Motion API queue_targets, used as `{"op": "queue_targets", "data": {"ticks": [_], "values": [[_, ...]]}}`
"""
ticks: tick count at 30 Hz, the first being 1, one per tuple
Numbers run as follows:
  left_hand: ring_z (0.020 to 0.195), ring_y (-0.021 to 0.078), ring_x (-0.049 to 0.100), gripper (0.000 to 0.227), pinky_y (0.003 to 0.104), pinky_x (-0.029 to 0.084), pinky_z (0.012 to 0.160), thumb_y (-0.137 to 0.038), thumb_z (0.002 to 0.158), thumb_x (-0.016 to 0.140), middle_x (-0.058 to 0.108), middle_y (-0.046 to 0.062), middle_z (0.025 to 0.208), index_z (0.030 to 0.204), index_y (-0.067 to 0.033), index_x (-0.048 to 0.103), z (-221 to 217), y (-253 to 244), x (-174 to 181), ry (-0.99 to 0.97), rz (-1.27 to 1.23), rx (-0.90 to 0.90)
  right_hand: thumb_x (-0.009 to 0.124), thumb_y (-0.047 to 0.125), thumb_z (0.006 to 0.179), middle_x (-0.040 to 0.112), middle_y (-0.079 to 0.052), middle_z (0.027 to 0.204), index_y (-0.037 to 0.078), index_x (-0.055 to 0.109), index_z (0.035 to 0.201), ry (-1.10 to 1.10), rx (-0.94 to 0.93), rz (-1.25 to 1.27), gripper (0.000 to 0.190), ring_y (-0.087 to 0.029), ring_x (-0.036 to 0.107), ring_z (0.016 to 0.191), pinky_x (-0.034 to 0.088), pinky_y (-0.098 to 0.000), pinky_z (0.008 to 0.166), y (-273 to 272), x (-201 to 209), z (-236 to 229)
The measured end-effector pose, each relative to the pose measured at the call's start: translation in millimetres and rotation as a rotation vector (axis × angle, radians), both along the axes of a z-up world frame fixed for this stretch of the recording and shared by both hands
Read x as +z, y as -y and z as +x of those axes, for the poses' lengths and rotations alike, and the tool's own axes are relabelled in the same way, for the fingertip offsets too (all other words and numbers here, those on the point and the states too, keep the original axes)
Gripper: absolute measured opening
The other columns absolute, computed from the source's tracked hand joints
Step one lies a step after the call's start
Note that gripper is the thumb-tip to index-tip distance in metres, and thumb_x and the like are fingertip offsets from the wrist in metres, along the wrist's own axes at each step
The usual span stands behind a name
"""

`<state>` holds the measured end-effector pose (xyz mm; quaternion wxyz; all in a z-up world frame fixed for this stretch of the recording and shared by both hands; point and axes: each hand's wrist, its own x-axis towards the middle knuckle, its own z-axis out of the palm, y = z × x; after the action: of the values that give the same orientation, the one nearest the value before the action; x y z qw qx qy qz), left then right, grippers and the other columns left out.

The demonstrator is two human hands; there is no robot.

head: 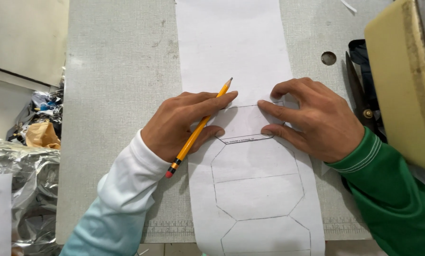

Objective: The person traces the outline of a paper pattern onto a piece of white fabric using a yellow pencil. They hold the pattern steady with one hand while drawing the lines with the other, repeating the process for multiple sections of the pattern.

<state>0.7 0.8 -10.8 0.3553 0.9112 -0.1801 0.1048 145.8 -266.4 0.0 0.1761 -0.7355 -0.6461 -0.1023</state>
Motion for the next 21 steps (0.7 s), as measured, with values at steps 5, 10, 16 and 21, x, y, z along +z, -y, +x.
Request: {"op": "queue_targets", "data": {"ticks": [5,10,16,21], "values": [[0.075,0.0227,0.058,0.055,0.035,0.049,0.074,-0.015,0.099,0.076,0.062,0.004,0.093,0.148,-0.0135,0.051,0.7,-0.4,-0.9,0.011,0.0,-0.005,0.076,0.04,0.093,0.062,-0.016,0.114,0.009,0.074,0.122,0.009,-0.006,-0.004,0.042,-0.031,0.064,0.099,0.059,-0.0447,0.087,0.6,0.0,0.3],[0.075,0.0223,0.058,0.053,0.035,0.049,0.074,-0.015,0.098,0.075,0.063,0.004,0.093,0.146,-0.0119,0.053,0.9,-0.7,-0.6,0.016,0.005,-0.003,0.076,0.04,0.093,0.062,-0.016,0.114,0.009,0.073,0.123,0.011,-0.007,-0.009,0.043,-0.031,0.064,0.099,0.058,-0.0443,0.087,0.3,0.1,-0.5],[0.072,0.022,0.055,0.05,0.035,0.048,0.073,-0.016,0.1,0.072,0.058,0.004,0.088,0.146,-0.0114,0.053,0.9,-0.3,0.8,0.016,-0.018,-0.016,0.078,0.038,0.092,0.062,-0.017,0.114,0.008,0.074,0.123,-0.004,-0.004,-0.012,0.043,-0.031,0.063,0.1,0.059,-0.0447,0.086,1.0,-0.5,0.4],[0.072,0.0222,0.056,0.048,0.035,0.048,0.073,-0.018,0.102,0.072,0.06,0.004,0.09,0.146,-0.011,0.053,1.0,-0.5,1.6,0.02,-0.012,-0.02,0.075,0.038,0.094,0.061,-0.016,0.114,0.008,0.074,0.122,-0.004,-0.001,0.001,0.041,-0.031,0.063,0.098,0.058,-0.045,0.085,0.6,-2.0,1.1]]}}
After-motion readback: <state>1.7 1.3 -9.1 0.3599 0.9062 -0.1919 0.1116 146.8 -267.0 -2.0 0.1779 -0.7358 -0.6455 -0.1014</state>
